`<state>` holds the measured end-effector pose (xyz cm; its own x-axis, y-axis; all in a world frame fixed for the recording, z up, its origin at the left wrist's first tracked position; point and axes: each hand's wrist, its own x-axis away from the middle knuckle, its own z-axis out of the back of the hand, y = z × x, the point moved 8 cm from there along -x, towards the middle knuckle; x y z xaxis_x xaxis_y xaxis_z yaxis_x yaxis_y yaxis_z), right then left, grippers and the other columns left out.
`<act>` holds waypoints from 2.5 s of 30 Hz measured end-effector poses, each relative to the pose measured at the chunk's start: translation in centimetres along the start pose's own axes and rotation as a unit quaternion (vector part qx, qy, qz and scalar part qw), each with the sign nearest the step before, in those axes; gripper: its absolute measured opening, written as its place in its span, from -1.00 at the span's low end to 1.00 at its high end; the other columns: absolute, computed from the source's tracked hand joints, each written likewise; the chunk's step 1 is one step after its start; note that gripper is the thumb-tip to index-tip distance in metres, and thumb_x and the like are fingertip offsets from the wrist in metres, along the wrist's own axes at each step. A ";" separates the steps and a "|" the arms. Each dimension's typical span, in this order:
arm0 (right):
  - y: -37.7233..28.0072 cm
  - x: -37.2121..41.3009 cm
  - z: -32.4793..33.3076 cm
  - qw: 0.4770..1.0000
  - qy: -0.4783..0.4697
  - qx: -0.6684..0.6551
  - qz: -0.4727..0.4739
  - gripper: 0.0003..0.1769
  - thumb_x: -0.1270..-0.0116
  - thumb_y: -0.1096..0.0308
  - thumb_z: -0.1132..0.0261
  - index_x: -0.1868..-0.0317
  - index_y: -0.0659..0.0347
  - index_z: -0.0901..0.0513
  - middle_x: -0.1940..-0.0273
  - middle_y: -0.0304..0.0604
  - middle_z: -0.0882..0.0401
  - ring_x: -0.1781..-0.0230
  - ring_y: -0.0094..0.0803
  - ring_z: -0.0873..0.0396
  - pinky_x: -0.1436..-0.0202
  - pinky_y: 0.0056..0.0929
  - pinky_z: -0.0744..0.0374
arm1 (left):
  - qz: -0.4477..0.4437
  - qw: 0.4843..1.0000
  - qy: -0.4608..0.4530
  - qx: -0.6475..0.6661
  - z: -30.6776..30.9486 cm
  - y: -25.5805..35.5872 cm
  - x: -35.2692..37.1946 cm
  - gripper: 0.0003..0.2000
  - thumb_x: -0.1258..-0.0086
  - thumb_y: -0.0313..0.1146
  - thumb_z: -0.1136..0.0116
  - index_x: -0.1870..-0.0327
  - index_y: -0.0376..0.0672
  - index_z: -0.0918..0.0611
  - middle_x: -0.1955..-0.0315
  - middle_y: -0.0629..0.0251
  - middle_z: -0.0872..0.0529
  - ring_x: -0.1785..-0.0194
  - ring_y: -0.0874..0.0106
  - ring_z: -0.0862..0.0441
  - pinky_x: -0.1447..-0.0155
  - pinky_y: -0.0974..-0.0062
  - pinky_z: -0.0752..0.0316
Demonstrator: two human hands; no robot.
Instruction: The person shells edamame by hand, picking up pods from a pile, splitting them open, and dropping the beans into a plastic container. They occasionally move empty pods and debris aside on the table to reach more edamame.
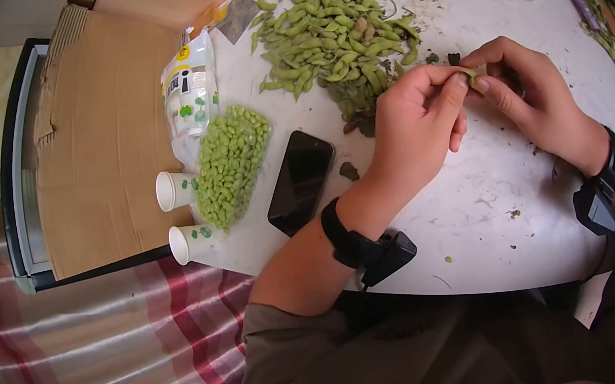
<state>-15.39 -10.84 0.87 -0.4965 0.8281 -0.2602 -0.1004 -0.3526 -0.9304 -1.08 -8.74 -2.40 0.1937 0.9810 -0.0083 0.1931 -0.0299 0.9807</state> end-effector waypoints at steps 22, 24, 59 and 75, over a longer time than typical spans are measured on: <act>-1.1 0.4 0.1 0.954 -0.007 0.273 0.122 -0.80 -0.38 0.57 -0.27 0.04 0.27 -0.49 0.37 0.02 -0.61 0.40 -0.05 -0.66 0.30 -0.24 -0.57 | -0.066 0.996 0.021 -0.054 0.1 0.8 0.5 -0.91 -0.50 -0.67 -0.15 0.07 -0.34 -0.56 0.30 0.22 -0.73 0.40 0.63 -0.61 0.42 0.64 -0.55; -0.5 0.4 -0.2 0.951 -0.025 0.293 0.098 -0.82 -0.38 0.57 -0.25 0.04 0.27 -0.48 0.38 0.03 -0.60 0.42 -0.05 -0.65 0.31 -0.23 -0.56 | -0.104 0.988 0.046 -0.102 0.5 1.7 0.3 -0.88 -0.48 -0.69 -0.14 0.06 -0.32 -0.55 0.20 0.17 -0.71 0.32 0.63 -0.62 0.38 0.66 -0.55; -2.3 0.6 0.0 0.950 -0.028 0.271 0.156 -0.82 -0.34 0.34 -0.35 0.31 0.27 -0.56 0.48 0.04 -0.54 0.39 0.06 -0.59 0.29 -0.05 -0.57 | -0.185 0.965 0.011 -0.186 -0.4 1.3 0.5 -0.73 -0.45 -0.62 -0.33 -0.12 -0.33 -0.64 0.16 0.26 -0.70 0.24 0.62 -0.66 0.19 0.65 -0.58; -1.8 0.4 -1.0 0.977 -0.118 0.143 0.106 -0.79 -0.42 0.33 -0.28 0.33 0.31 -0.59 0.51 0.04 -0.53 0.49 0.03 -0.54 0.35 -0.12 -0.52 | -0.261 0.898 0.049 -0.350 -1.0 3.8 1.8 -0.78 -0.22 -0.58 -0.42 0.30 -0.18 -0.55 0.50 0.36 -0.64 0.50 0.55 -0.63 0.38 0.55 -0.57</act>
<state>-14.56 -9.45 2.16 -0.7143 0.6110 -0.3413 -0.1936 -0.6411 -0.7426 -1.00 -6.90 1.48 0.1598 0.8398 -0.5189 -0.4256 0.5329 0.7314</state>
